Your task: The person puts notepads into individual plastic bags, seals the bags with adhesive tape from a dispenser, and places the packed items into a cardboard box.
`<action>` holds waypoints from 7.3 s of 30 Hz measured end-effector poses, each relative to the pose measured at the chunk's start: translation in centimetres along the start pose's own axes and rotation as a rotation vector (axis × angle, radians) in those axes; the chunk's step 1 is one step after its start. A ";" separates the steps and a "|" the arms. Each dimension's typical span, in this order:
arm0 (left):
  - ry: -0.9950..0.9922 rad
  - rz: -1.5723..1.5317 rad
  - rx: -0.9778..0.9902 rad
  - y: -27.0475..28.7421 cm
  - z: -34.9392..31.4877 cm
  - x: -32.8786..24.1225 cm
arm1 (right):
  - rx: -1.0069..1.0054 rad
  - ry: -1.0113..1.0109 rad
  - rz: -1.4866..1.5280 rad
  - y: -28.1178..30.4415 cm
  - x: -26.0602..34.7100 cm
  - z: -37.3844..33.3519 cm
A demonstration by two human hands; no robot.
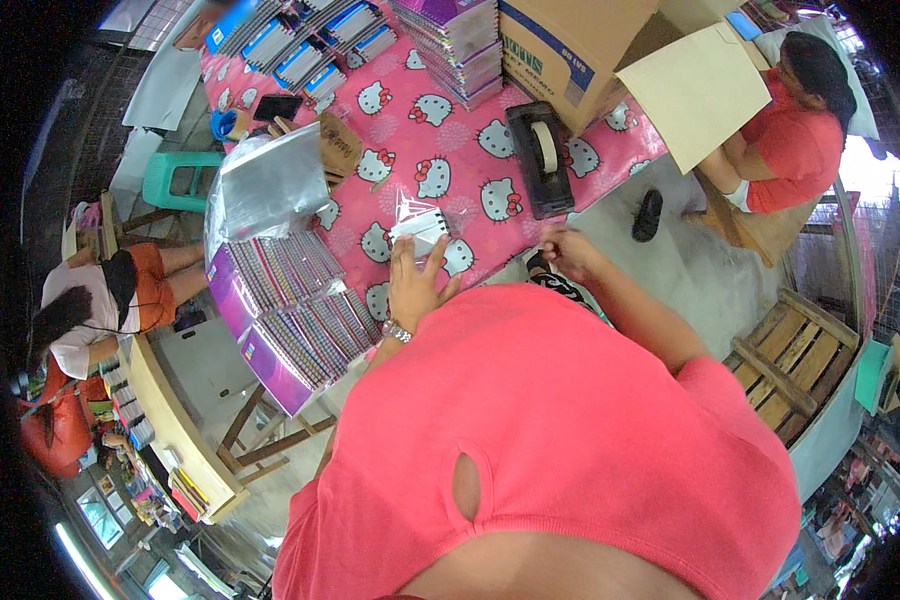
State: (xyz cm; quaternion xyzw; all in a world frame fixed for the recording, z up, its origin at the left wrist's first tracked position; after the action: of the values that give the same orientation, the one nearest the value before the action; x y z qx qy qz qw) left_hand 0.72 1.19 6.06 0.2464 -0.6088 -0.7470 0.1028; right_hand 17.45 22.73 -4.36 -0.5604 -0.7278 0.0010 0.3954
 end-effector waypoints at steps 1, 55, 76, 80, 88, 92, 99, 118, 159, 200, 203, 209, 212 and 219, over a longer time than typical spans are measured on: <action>0.001 -0.023 -0.005 -0.2 -0.2 0.1 | 0.153 -0.157 -0.117 -2.0 -1.4 0.4; 0.083 -0.398 -0.156 3.6 2.2 4.7 | 0.760 1.179 -1.521 -20.7 1.6 -3.5; 0.683 -0.236 -0.012 2.7 3.9 5.9 | -0.032 0.780 -0.830 -11.8 8.4 -2.0; 0.550 -0.068 0.039 3.7 5.2 5.2 | -0.347 0.652 -1.238 -1.0 9.5 0.9; 0.522 -0.248 0.028 2.3 5.6 6.9 | -0.118 0.390 -0.230 0.6 4.3 -0.9; 0.468 -0.430 -0.031 2.3 4.9 7.5 | -0.031 0.166 -0.178 2.7 1.4 -2.4; 0.383 -0.468 -0.043 1.8 4.9 7.9 | 0.594 -0.188 -0.523 -12.0 1.1 1.6; 0.269 -0.367 -0.314 1.9 1.8 5.8 | 0.860 0.063 -1.705 -22.9 -0.5 11.9; 0.644 -1.021 -0.460 -0.2 -3.3 5.2 | 0.964 1.140 -1.239 -18.6 3.4 -3.3; 0.038 0.038 -0.021 -0.9 -0.6 -0.4 | -0.128 0.364 -0.189 1.0 3.2 -2.2; 0.041 0.004 -0.008 -1.0 -0.5 -0.5 | -0.082 0.125 -0.019 2.0 0.7 -1.4; 0.086 -0.103 -0.004 -1.6 -0.8 0.2 | 0.487 -0.195 -0.367 -11.3 1.9 -1.3; 0.115 -0.179 -0.041 -1.7 -0.5 -0.1 | 0.728 0.199 -0.931 -19.1 3.3 -1.7; 0.195 -0.205 -0.052 -1.1 -0.7 -0.4 | 0.634 0.605 -1.927 -24.4 1.6 -0.2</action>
State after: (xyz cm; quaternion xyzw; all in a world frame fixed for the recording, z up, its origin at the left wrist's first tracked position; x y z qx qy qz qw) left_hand 1.54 1.00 4.96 0.3761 -0.5481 -0.7416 0.0908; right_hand -2.40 14.92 7.53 0.4059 -0.7025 -0.2628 0.5222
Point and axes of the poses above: each hand's wrist, its own z-axis towards the middle knuckle, its own y-axis out of the back of the hand, x = y × z, the point moved 5 cm from there along z, towards the middle knuckle, and after that the axes turned 1 degree about -x, right-handed, at the moved point
